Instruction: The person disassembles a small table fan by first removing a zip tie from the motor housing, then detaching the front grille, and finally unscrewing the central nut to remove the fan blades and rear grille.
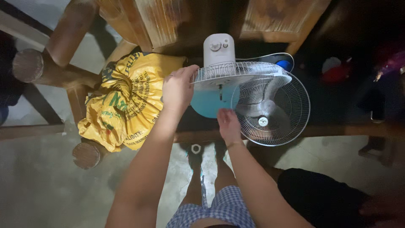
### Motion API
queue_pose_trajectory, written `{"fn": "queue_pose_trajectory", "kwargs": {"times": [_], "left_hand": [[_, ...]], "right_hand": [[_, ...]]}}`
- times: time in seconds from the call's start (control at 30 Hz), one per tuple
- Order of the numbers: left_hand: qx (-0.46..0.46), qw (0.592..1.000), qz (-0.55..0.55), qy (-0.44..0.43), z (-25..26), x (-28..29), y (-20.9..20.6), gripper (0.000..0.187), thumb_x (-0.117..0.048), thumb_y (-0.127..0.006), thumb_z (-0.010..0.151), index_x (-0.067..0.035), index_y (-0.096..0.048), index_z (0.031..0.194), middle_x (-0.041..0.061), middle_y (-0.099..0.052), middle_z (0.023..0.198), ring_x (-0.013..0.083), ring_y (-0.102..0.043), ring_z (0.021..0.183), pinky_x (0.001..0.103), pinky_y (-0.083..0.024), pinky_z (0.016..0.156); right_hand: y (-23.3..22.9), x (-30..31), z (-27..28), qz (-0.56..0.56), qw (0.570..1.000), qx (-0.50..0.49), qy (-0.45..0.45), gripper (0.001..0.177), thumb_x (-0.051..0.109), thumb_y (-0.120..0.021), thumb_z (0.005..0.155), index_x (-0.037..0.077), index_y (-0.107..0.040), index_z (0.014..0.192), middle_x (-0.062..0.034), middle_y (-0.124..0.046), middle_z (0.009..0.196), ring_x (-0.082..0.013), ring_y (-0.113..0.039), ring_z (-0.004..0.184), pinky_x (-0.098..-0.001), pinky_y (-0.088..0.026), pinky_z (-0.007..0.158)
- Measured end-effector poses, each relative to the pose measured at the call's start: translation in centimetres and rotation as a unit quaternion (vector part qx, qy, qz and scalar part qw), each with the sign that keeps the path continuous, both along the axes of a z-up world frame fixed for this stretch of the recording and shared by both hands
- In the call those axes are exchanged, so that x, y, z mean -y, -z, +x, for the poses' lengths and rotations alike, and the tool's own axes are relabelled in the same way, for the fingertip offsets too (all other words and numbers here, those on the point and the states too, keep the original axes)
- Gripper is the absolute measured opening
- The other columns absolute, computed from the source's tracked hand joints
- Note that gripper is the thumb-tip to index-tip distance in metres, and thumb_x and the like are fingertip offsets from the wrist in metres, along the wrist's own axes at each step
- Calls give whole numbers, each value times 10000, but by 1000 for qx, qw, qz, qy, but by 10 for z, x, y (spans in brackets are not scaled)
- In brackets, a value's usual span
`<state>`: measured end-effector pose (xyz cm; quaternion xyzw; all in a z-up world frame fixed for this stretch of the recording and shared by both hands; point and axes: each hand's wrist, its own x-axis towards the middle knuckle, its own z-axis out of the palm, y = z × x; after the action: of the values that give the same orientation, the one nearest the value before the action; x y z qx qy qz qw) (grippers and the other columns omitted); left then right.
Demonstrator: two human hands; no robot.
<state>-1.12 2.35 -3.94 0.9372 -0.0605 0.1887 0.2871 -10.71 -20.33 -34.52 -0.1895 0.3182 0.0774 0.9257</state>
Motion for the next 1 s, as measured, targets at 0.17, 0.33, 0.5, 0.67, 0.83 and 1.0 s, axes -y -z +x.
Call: {"fn": "queue_pose_trajectory", "kwargs": {"times": [0.17, 0.33, 0.5, 0.67, 0.83, 1.0], "left_hand": [[-3, 999, -42, 24, -6, -1, -1, 219, -106, -692, 945, -109, -711, 1163, 113, -737, 1024, 342, -698, 934, 445, -549, 813], [-28, 997, -41, 64, -16, -6, -2, 346, -23, -657, 857, -107, -705, 1190, 102, -724, 957, 339, -692, 903, 445, -548, 802], [-85, 991, -65, 79, -36, -15, -5, 331, -35, -709, 851, -140, -701, 1164, 97, -715, 930, 321, -692, 903, 434, -545, 771], [-154, 977, -91, 117, -76, -27, -2, 500, -149, -822, 709, -132, -684, 1189, 113, -706, 909, 329, -686, 859, 443, -536, 736], [-111, 984, -97, 99, -127, -46, 19, 389, -33, -699, 827, -138, -728, 1201, 92, -754, 1082, 295, -720, 1002, 389, -560, 873], [-155, 953, -260, -5, -188, -56, 33, 352, -101, -717, 857, -51, -717, 1206, 103, -757, 1108, 225, -726, 1014, 339, -556, 879]], "right_hand": [[3, 31, -73, -131, 978, -129, -96, 326, 202, -556, 990, 84, -508, 1290, -156, -621, 1194, -335, -660, 1105, -512, -531, 1011], [-21, 99, -132, -351, 862, -190, -314, 383, 241, -571, 969, 87, -560, 1319, -95, -676, 1160, -227, -652, 958, -364, -542, 746], [-58, 160, -171, -440, 787, -221, -371, 397, 259, -594, 988, 61, -580, 1331, -73, -678, 1043, -187, -656, 827, -342, -537, 636], [-83, 180, -208, -497, 736, -255, -382, 405, 276, -588, 993, 47, -629, 1324, -85, -710, 1066, -191, -695, 861, -356, -579, 675], [-88, 159, -216, -460, 765, -237, -383, 410, 257, -602, 981, 36, -635, 1324, -116, -687, 1032, -215, -656, 825, -380, -535, 638], [-85, 131, -202, -464, 761, -202, -407, 520, 286, -662, 939, 156, -519, 1421, -103, -650, 1211, -230, -647, 1025, -451, -564, 823]]}}
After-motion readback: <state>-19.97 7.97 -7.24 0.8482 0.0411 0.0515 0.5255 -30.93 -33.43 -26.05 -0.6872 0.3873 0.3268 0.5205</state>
